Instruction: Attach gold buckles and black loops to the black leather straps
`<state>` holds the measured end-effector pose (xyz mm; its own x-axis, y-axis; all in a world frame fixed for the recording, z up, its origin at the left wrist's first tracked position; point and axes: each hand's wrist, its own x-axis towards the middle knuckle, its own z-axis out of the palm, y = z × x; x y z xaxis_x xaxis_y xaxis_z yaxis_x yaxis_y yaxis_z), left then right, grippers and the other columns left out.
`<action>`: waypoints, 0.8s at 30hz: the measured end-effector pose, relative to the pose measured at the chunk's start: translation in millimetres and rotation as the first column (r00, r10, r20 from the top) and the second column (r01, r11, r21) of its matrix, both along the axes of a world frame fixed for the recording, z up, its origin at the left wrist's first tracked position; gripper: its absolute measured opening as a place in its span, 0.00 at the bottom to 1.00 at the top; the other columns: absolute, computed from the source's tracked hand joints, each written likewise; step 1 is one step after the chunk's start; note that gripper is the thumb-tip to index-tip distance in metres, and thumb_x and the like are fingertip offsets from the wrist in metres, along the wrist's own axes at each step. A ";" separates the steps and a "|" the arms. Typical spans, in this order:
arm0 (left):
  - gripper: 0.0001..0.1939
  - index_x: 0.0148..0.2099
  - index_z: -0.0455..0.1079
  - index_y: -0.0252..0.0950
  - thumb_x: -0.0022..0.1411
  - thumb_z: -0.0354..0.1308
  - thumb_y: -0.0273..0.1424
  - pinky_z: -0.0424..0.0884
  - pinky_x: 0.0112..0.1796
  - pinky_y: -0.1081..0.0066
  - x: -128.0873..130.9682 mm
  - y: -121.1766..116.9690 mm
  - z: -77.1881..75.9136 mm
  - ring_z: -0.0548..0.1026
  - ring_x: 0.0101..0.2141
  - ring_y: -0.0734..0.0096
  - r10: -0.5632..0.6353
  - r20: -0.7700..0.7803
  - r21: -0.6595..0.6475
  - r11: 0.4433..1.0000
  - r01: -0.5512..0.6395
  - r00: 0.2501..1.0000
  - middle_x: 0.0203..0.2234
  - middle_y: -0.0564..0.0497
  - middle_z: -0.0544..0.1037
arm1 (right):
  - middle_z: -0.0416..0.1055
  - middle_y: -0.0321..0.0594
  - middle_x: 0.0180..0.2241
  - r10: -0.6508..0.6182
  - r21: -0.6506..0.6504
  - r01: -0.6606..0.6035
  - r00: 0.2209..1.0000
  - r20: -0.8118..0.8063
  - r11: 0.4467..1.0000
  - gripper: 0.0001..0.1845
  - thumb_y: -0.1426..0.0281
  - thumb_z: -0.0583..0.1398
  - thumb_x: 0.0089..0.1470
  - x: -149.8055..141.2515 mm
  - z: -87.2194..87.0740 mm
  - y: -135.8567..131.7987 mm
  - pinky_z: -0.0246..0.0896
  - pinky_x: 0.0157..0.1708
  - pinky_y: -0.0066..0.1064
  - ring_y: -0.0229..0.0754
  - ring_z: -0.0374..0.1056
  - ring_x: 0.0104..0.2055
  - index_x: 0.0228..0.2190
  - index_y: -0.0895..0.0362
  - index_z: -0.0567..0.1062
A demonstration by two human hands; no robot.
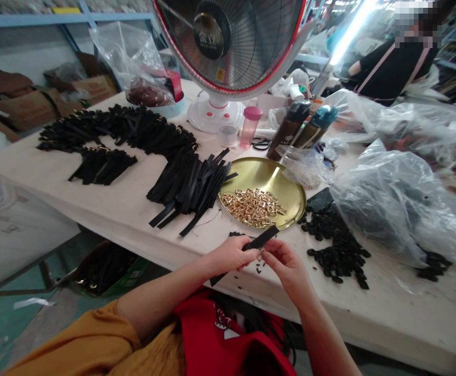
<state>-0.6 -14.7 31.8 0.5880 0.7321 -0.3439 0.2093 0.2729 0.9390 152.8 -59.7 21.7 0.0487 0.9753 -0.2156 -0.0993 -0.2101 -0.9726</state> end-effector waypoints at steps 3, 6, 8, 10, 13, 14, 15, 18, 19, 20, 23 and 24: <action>0.11 0.30 0.60 0.33 0.54 0.51 0.37 0.55 0.16 0.80 -0.1 0.9 -0.1 0.58 0.14 0.83 -0.039 0.032 -0.003 0.999 0.039 0.999 0.14 0.60 0.59 | 0.70 0.32 0.24 0.060 0.054 -0.060 0.998 0.009 0.997 0.17 0.67 0.65 0.41 1.7 1.8 -1.0 0.59 0.28 0.28 0.36 0.64 0.27 0.37 0.53 0.72; 0.15 0.31 0.58 0.34 0.58 0.47 0.42 0.55 0.17 0.80 -0.8 1.6 -1.2 0.58 0.14 0.83 -0.017 0.111 -0.023 1.000 0.020 0.994 0.15 0.60 0.60 | 0.70 0.31 0.24 -0.003 -0.003 0.003 0.992 -0.129 1.000 0.17 0.67 0.64 0.42 0.5 -3.0 -2.8 0.61 0.27 0.27 0.33 0.64 0.24 0.39 0.52 0.73; 0.16 0.34 0.59 0.34 0.60 0.43 0.43 0.54 0.17 0.79 -3.8 0.8 -2.5 0.57 0.14 0.82 -0.008 0.091 -0.023 1.000 0.010 0.996 0.15 0.60 0.61 | 0.72 0.33 0.28 -0.125 -0.093 0.104 0.957 -0.261 0.990 0.15 0.67 0.65 0.41 0.2 -7.3 -2.8 0.64 0.28 0.27 0.32 0.65 0.24 0.36 0.52 0.74; 0.16 0.36 0.61 0.34 0.61 0.42 0.42 0.54 0.17 0.79 -8.7 -1.4 -3.3 0.57 0.14 0.81 -0.024 -0.004 0.046 0.999 0.025 1.000 0.15 0.59 0.61 | 0.73 0.33 0.30 -0.254 -0.177 0.200 0.895 -0.368 0.964 0.15 0.68 0.66 0.38 1.2 -11.0 -1.6 0.67 0.28 0.26 0.31 0.66 0.25 0.33 0.52 0.75; 0.15 0.37 0.66 0.33 0.60 0.44 0.38 0.57 0.22 0.79 -15.8 -5.9 -2.0 0.62 0.19 0.79 -0.063 -0.178 0.246 0.963 0.106 0.982 0.18 0.56 0.65 | 0.72 0.32 0.29 -0.343 -0.240 0.258 0.822 -0.454 0.936 0.16 0.69 0.68 0.36 3.9 -15.0 0.9 0.69 0.28 0.22 0.30 0.67 0.25 0.32 0.52 0.75; 0.15 0.37 0.67 0.33 0.60 0.44 0.37 0.58 0.24 0.78 -17.3 -6.9 -1.0 0.64 0.22 0.78 -0.073 -0.219 0.306 0.942 0.139 0.973 0.20 0.55 0.67 | 0.72 0.32 0.29 -0.347 -0.250 0.255 0.809 -0.475 0.934 0.16 0.70 0.68 0.36 4.6 -16.1 1.4 0.69 0.29 0.20 0.29 0.67 0.25 0.32 0.52 0.75; 0.15 0.38 0.68 0.34 0.61 0.44 0.37 0.59 0.26 0.78 -18.2 -7.5 -0.2 0.66 0.24 0.76 -0.081 -0.253 0.351 0.921 0.169 0.964 0.22 0.54 0.69 | 0.72 0.32 0.29 -0.347 -0.261 0.245 0.797 -0.494 0.934 0.16 0.70 0.68 0.36 4.9 -17.1 1.5 0.69 0.29 0.18 0.29 0.67 0.25 0.32 0.52 0.75; 0.16 0.43 0.69 0.37 0.61 0.43 0.36 0.60 0.29 0.77 -19.1 -5.8 0.9 0.69 0.29 0.73 -0.087 -0.333 0.425 0.875 0.232 0.939 0.27 0.52 0.73 | 0.72 0.32 0.30 -0.357 -0.314 0.210 0.758 -0.545 0.926 0.15 0.72 0.68 0.36 3.7 -18.9 0.1 0.68 0.29 0.15 0.27 0.67 0.24 0.32 0.52 0.76; 0.16 0.43 0.69 0.37 0.61 0.43 0.36 0.60 0.30 0.77 -19.4 -4.4 0.8 0.69 0.29 0.72 -0.084 -0.359 0.433 0.867 0.246 0.930 0.28 0.52 0.74 | 0.72 0.31 0.29 -0.368 -0.333 0.206 0.746 -0.555 0.920 0.15 0.72 0.68 0.37 2.8 -19.0 -0.8 0.68 0.28 0.15 0.27 0.67 0.24 0.31 0.52 0.76; 0.16 0.43 0.69 0.38 0.61 0.43 0.36 0.60 0.31 0.76 -19.9 -2.7 0.6 0.70 0.30 0.72 -0.082 -0.384 0.438 0.861 0.259 0.920 0.28 0.52 0.75 | 0.72 0.31 0.29 -0.381 -0.350 0.206 0.735 -0.561 0.914 0.15 0.72 0.68 0.36 1.8 -18.8 -1.7 0.68 0.27 0.15 0.27 0.67 0.24 0.31 0.52 0.76; 0.16 0.43 0.70 0.39 0.60 0.44 0.36 0.61 0.32 0.75 -22.3 1.2 0.9 0.71 0.31 0.69 -0.087 -0.438 0.446 0.843 0.300 0.895 0.30 0.51 0.76 | 0.71 0.30 0.25 -0.409 -0.390 0.204 0.714 -0.568 0.898 0.16 0.71 0.68 0.35 -1.2 -17.7 -4.1 0.67 0.26 0.15 0.27 0.66 0.23 0.32 0.53 0.76; 0.16 0.44 0.70 0.40 0.60 0.45 0.36 0.61 0.32 0.75 -22.8 1.7 1.5 0.71 0.31 0.68 -0.092 -0.447 0.450 0.837 0.312 0.890 0.30 0.51 0.76 | 0.70 0.30 0.24 -0.411 -0.399 0.199 0.715 -0.566 0.895 0.17 0.71 0.69 0.35 -2.5 -17.5 -4.6 0.67 0.26 0.15 0.27 0.66 0.23 0.32 0.54 0.76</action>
